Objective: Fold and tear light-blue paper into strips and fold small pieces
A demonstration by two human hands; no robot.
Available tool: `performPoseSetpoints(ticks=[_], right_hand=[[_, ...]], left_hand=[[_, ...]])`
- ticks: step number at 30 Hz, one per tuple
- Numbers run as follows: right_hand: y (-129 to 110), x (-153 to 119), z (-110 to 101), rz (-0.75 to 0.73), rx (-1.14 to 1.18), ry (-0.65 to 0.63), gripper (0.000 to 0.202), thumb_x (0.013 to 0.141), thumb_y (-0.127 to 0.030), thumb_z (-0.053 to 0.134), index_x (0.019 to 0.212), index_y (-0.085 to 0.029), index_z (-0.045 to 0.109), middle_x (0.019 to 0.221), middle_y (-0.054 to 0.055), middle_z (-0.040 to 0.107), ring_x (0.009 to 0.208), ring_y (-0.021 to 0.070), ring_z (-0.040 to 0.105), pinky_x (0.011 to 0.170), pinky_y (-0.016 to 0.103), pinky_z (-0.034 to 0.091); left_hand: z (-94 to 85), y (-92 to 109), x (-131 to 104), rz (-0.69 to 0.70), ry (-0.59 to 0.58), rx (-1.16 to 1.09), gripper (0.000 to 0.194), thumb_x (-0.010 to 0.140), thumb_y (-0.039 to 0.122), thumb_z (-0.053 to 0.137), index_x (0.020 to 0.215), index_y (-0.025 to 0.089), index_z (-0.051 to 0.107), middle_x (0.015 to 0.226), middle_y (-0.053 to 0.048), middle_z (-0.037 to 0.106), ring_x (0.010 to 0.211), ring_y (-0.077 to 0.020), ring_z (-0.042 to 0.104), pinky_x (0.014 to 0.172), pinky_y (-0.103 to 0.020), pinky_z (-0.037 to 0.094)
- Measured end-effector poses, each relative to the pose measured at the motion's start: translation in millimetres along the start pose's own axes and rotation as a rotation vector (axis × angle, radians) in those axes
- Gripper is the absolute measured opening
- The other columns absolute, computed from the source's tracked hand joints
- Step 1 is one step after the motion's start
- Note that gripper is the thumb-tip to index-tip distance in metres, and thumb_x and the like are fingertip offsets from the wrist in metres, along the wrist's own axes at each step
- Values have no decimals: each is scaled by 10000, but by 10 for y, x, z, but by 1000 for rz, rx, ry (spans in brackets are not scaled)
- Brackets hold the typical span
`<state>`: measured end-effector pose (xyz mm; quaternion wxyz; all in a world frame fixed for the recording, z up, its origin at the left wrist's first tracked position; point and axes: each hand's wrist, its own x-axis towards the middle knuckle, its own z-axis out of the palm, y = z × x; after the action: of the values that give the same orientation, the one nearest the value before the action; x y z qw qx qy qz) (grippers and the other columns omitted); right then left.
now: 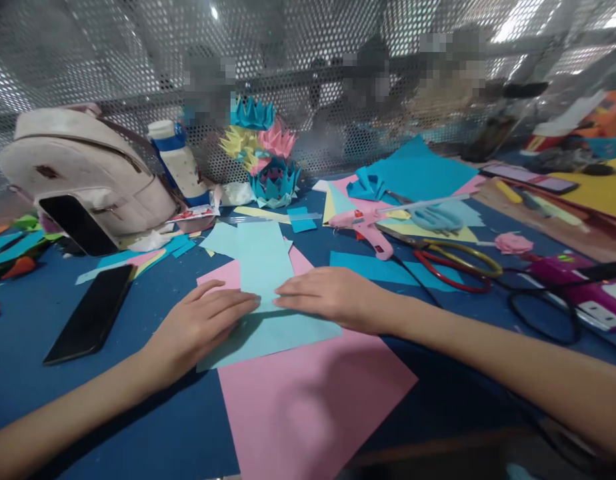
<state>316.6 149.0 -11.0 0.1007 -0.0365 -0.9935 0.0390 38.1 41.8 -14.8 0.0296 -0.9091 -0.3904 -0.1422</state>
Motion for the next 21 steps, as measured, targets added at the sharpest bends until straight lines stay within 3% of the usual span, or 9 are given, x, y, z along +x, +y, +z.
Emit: performPoseSetpoints(ticks=[4, 10, 13, 21], right_hand=[[3, -15, 48, -90, -11, -57, 478, 968, -120, 358, 1430, -219, 424, 1459, 104, 465, 1329, 214, 457, 1007, 413, 446], [-45, -25, 67, -125, 136, -90, 498, 959, -378, 469, 1419, -191, 442, 1492, 116, 414, 1386, 214, 377, 1071, 408, 413], [-65, -30, 64, -110, 180, -88, 512, 964, -368, 461, 1454, -239, 392, 1512, 86, 388, 1394, 183, 362, 1109, 372, 378], [-58, -50, 85, -113, 276, -81, 554, 982, -269, 427, 1512, -236, 268, 1485, 75, 430, 1400, 179, 352, 1152, 375, 330]], left_hand=[[75, -8, -111, 120, -28, 34, 439, 998, 107, 309, 1432, 112, 375, 1438, -125, 502, 1314, -244, 475, 1116, -494, 322], [85, -21, -167, 217, -56, -6, 448, 969, 288, 498, 1376, 103, 464, 1440, -143, 492, 1360, -232, 426, 1154, -460, 319], [58, -22, -172, 242, -58, -68, 454, 956, 297, 521, 1351, 76, 491, 1424, -155, 508, 1378, -234, 398, 1158, -440, 321], [55, -98, -186, 259, -9, -253, 361, 967, 85, 385, 1284, 56, 555, 1356, -164, 573, 1324, -208, 473, 1102, -363, 424]])
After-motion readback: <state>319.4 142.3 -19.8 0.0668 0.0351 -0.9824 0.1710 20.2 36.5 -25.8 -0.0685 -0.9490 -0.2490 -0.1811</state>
